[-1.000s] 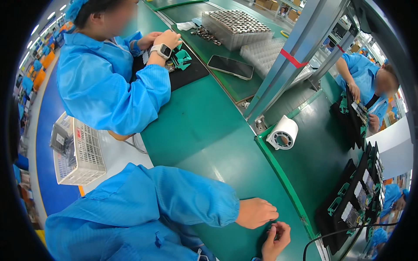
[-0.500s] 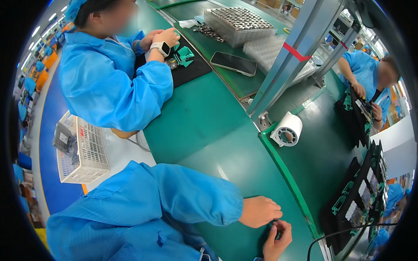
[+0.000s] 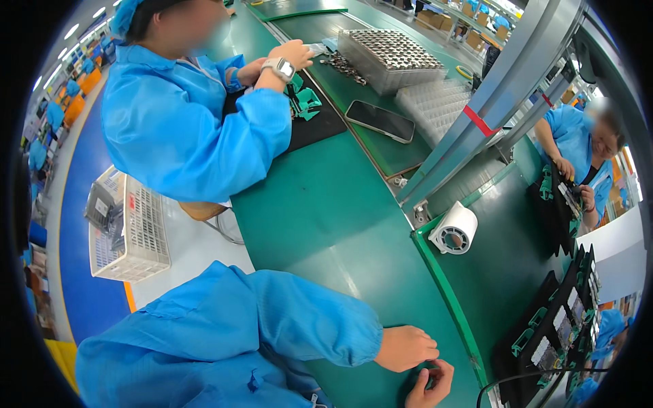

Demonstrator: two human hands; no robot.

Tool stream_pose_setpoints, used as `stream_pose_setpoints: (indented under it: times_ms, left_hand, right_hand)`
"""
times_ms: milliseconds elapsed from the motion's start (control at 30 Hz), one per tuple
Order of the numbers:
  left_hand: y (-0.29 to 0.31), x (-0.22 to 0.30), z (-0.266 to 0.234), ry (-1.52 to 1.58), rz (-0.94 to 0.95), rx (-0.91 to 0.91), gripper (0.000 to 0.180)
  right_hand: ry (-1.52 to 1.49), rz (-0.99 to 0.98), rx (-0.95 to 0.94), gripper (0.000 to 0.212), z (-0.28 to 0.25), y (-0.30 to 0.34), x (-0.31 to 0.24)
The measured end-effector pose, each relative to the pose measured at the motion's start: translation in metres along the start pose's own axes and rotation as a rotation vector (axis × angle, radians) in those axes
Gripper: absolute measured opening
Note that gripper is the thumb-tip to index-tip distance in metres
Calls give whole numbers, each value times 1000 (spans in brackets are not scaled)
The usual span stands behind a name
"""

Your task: Assembling small electronic components into green plastic housings on a production line.

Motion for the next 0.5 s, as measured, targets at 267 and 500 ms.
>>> stream_pose_setpoints:
  times_ms: [267, 500]
  left_hand:
    - [1, 1, 4, -6, -5, -7, 12]
    - [6, 3, 5, -26, -6, -20, 13]
  right_hand:
    - [30, -10, -8, 19, -2, 3, 0]
    - [5, -25, -25, 17, 7, 8, -7]
Point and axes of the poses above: each hand's wrist, its own y-axis away from the middle knuckle, its own z-axis out of the palm, x = y × z, the point moved 6 cm from there along -y, towards the middle knuckle, and after that the axes turned 3 degrees about z, right-handed, at the moved point
